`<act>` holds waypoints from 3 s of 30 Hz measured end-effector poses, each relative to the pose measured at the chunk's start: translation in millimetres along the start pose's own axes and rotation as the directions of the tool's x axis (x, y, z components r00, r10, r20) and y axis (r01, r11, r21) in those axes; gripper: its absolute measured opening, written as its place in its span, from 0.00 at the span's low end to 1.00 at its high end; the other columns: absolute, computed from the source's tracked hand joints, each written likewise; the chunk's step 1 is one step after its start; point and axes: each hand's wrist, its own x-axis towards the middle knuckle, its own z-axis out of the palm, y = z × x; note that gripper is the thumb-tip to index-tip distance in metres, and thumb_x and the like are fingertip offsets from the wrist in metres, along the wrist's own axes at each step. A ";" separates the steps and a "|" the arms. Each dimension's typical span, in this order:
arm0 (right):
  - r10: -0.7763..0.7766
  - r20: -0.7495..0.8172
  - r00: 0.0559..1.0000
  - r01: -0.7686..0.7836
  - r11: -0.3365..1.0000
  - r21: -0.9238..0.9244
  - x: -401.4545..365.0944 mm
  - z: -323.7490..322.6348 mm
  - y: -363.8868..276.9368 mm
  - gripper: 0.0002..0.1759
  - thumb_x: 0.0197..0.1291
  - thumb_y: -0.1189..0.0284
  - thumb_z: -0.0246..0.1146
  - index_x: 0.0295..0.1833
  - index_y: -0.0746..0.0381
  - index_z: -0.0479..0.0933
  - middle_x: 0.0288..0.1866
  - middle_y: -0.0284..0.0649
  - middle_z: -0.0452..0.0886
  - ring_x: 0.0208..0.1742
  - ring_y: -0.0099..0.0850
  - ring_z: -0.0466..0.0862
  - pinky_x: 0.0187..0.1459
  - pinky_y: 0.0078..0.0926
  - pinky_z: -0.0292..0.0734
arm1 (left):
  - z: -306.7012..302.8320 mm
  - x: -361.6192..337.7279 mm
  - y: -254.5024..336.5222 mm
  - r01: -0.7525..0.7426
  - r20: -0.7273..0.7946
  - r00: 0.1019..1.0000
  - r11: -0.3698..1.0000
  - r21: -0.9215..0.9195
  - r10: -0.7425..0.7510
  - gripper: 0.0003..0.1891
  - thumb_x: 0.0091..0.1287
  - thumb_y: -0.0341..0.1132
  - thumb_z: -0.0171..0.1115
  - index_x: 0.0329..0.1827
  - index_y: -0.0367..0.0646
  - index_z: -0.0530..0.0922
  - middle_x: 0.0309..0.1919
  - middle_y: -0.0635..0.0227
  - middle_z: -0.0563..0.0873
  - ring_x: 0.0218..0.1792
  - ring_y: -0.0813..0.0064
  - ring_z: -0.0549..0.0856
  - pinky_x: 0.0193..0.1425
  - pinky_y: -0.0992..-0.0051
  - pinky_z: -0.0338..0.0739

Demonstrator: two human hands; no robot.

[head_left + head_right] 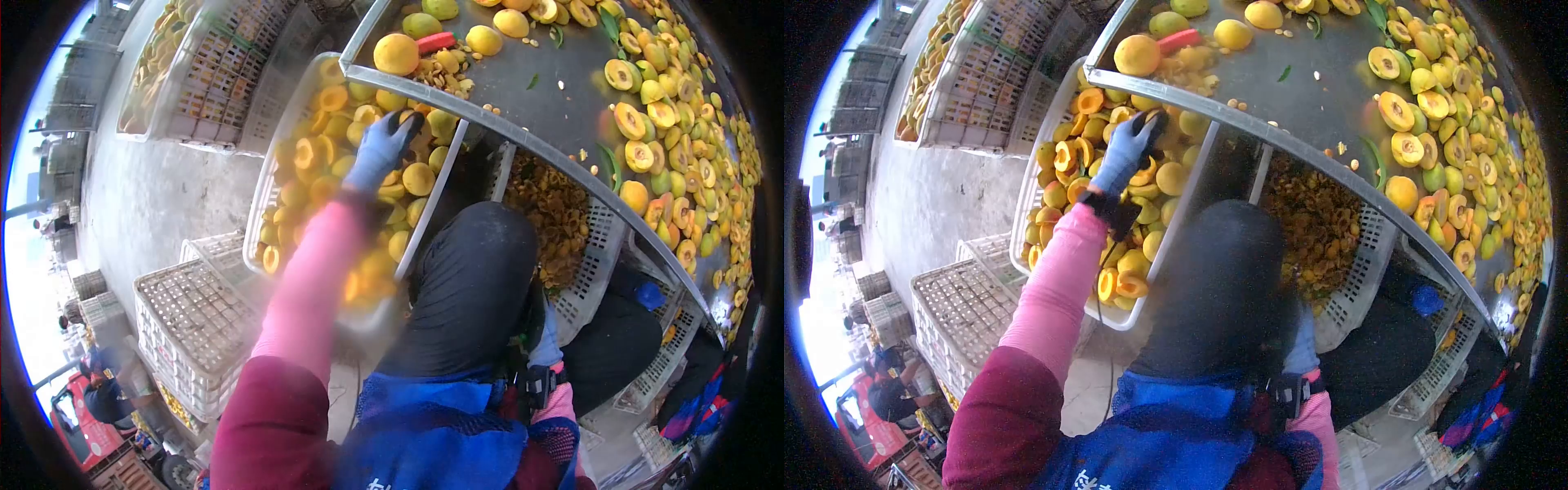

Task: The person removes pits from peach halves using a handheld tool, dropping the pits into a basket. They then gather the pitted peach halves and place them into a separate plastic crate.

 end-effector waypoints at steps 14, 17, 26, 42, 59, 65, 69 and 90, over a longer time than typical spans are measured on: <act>0.093 -0.051 0.994 -0.094 0.996 -0.009 7.2 5.9 -7.7 0.24 0.73 0.68 0.45 0.71 0.65 0.61 0.66 0.41 0.71 0.62 0.29 0.72 0.63 0.24 0.66 | -10.4 42.5 -3.6 -0.069 -0.225 0.947 0.832 0.551 0.228 0.20 0.63 0.53 0.59 0.48 0.49 0.80 0.46 0.57 0.82 0.48 0.55 0.82 0.50 0.58 0.76; 0.172 -0.028 0.985 -0.168 0.980 0.109 9.0 10.7 3.6 0.23 0.73 0.69 0.44 0.71 0.64 0.61 0.65 0.41 0.71 0.61 0.30 0.73 0.62 0.24 0.67 | -1.0 15.7 -7.0 -0.266 -0.097 0.907 0.735 0.623 0.410 0.25 0.59 0.51 0.64 0.56 0.48 0.77 0.45 0.55 0.83 0.46 0.53 0.82 0.49 0.61 0.77; 0.149 -0.063 0.987 -0.146 0.988 0.045 10.9 20.4 16.9 0.23 0.74 0.67 0.43 0.71 0.64 0.61 0.66 0.39 0.70 0.62 0.29 0.72 0.63 0.24 0.67 | -1.2 41.0 -5.1 0.084 0.044 0.996 0.806 -0.586 -0.072 0.24 0.62 0.41 0.67 0.57 0.35 0.76 0.45 0.66 0.84 0.40 0.80 0.82 0.36 0.77 0.79; 0.216 0.025 0.976 -0.215 0.939 0.269 17.0 24.4 35.8 0.24 0.74 0.64 0.44 0.70 0.64 0.62 0.67 0.38 0.69 0.64 0.30 0.70 0.65 0.26 0.64 | 14.7 18.4 -37.9 -0.254 0.002 0.914 0.568 0.783 0.406 0.47 0.57 0.59 0.61 0.72 0.37 0.56 0.69 0.47 0.61 0.71 0.48 0.59 0.73 0.53 0.51; 0.486 0.158 0.860 -0.356 0.349 0.867 21.4 20.3 -12.6 0.25 0.74 0.63 0.43 0.70 0.63 0.62 0.67 0.39 0.70 0.64 0.30 0.70 0.64 0.25 0.66 | -134.1 -11.3 -72.0 -0.078 -0.014 0.992 0.699 0.711 0.125 0.34 0.59 0.50 0.65 0.66 0.43 0.67 0.57 0.47 0.76 0.55 0.49 0.78 0.57 0.57 0.74; 0.331 0.024 0.943 -0.274 0.735 0.620 39.6 19.6 -26.2 0.23 0.74 0.64 0.43 0.67 0.64 0.66 0.63 0.39 0.74 0.59 0.29 0.74 0.60 0.25 0.68 | -146.2 22.4 -52.1 0.150 -0.008 0.988 0.982 -0.114 -0.152 0.25 0.61 0.49 0.66 0.52 0.36 0.78 0.38 0.69 0.85 0.39 0.76 0.82 0.44 0.78 0.76; 0.473 0.165 0.866 -0.402 0.459 0.793 44.6 19.9 -16.7 0.21 0.72 0.67 0.46 0.65 0.66 0.67 0.62 0.40 0.74 0.58 0.29 0.75 0.60 0.25 0.69 | -159.0 78.0 -102.4 0.071 -0.131 0.991 0.927 0.369 -0.024 0.32 0.61 0.59 0.62 0.55 0.39 0.75 0.45 0.57 0.84 0.47 0.62 0.84 0.51 0.67 0.75; 0.371 0.177 0.912 -0.307 0.327 0.894 45.5 21.2 -25.6 0.23 0.73 0.63 0.46 0.68 0.61 0.65 0.61 0.40 0.73 0.60 0.32 0.73 0.60 0.27 0.69 | -132.9 73.5 -76.8 0.068 -0.089 0.978 0.112 0.991 0.190 0.35 0.62 0.49 0.57 0.66 0.30 0.63 0.58 0.53 0.74 0.58 0.52 0.72 0.57 0.57 0.68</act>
